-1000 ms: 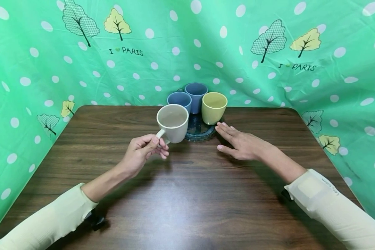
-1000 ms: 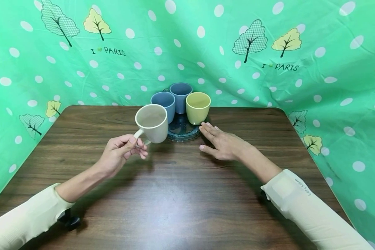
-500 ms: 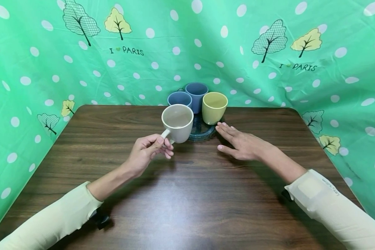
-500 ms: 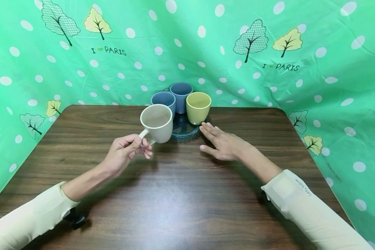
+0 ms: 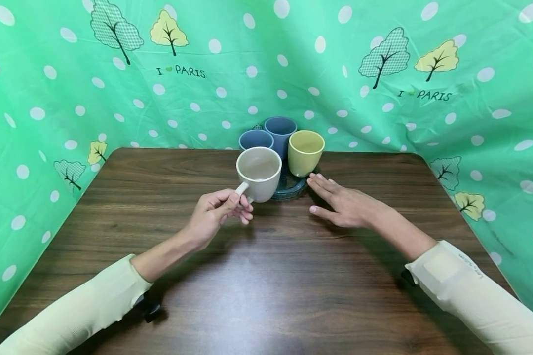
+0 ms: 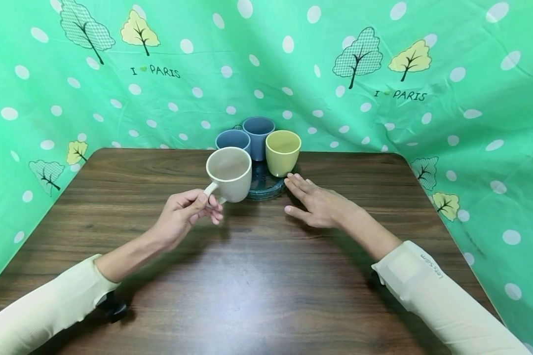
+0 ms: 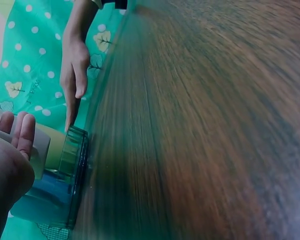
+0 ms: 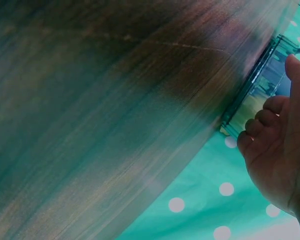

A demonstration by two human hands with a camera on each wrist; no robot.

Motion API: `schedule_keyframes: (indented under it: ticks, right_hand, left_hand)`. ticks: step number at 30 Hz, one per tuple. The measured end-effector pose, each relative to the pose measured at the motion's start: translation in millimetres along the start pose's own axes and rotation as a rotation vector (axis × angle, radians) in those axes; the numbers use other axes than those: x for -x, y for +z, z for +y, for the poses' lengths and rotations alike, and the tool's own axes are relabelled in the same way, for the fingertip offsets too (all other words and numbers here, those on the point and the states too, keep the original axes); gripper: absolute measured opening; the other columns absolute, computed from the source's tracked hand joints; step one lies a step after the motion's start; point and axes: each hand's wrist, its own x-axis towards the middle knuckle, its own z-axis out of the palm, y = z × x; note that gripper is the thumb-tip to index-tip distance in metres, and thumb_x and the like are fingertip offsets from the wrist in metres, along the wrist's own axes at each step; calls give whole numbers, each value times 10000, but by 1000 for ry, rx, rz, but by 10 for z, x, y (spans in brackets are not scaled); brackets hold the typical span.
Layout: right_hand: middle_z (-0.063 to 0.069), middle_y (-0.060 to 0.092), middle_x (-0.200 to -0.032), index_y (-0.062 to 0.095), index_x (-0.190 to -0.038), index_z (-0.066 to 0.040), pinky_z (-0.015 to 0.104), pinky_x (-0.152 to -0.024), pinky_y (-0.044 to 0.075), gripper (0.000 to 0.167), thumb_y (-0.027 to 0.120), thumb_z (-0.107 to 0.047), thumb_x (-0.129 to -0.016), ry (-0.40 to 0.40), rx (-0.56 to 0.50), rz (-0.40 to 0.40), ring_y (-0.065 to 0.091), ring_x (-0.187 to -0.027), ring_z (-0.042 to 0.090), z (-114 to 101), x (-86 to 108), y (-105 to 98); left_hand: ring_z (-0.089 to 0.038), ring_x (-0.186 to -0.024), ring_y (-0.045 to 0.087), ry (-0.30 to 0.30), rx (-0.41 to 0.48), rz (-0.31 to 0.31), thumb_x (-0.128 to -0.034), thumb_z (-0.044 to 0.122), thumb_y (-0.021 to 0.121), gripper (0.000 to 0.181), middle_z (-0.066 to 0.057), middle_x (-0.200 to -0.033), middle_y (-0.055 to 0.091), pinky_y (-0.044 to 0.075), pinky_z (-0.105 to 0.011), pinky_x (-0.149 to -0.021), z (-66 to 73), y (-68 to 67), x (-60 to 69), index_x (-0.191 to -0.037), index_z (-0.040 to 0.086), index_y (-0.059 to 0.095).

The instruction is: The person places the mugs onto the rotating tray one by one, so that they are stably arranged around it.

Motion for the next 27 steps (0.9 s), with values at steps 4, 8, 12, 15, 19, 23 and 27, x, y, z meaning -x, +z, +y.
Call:
schedule_keyframes:
  ticks: [4,8,12,15,19,23,27]
  right_hand:
    - [169,116,-1908,192,-1806,-72,618,-1437,234,829,511,-531,-1194,1,2,0,148,-1779,389,3,-1,0]
    - [176,118,-1907,186,-1807,-70,626,-1436,231,830,508,-530,-1196,-3,6,1,149,-1778,397,4,-11,2]
    - [184,123,-1905,189,-1805,-61,629,-1435,230,830,512,-523,-1196,-9,8,2,153,-1776,405,1,-19,6]
    - [182,120,-1906,187,-1806,-67,625,-1436,231,833,507,-533,-1195,-5,6,1,151,-1777,400,0,-17,6]
    - [170,112,-1909,181,-1811,-85,615,-1436,239,838,503,-551,-1192,6,4,-3,148,-1779,388,-2,-9,5]
    - [165,112,-1910,179,-1811,-89,610,-1437,243,839,511,-546,-1191,3,5,-2,149,-1780,382,-5,-1,4]
    - [184,136,-1903,196,-1805,-69,617,-1434,246,829,526,-518,-1192,-15,5,12,166,-1773,404,-7,-2,7]
  left_hand:
    - [-162,-867,810,-15,0,8,-1202,105,522,376,4,-1006,825,703,-290,-811,-12,26,-27,-1116,-248,619]
    - [-151,-865,810,-24,9,12,-1203,97,515,347,-1,-1003,825,700,-286,-808,-37,54,-51,-1110,-213,640]
    - [-144,-868,810,-32,16,9,-1204,83,505,353,-6,-1004,821,697,-281,-810,-73,80,-71,-1121,-241,619]
    - [-143,-868,806,-35,19,7,-1204,78,500,381,2,-1002,818,696,-277,-811,-91,102,-84,-1145,-290,581]
    - [-147,-864,801,-41,25,9,-1206,66,484,361,8,-999,816,695,-277,-813,-100,127,-102,-1133,-269,598]
    - [-157,-861,796,-47,28,11,-1207,46,463,345,3,-996,816,695,-281,-812,-101,142,-119,-1132,-260,603]
    - [-164,-860,791,-55,25,16,-1207,41,458,354,-6,-1001,812,696,-285,-812,-105,147,-132,-1160,-290,576]
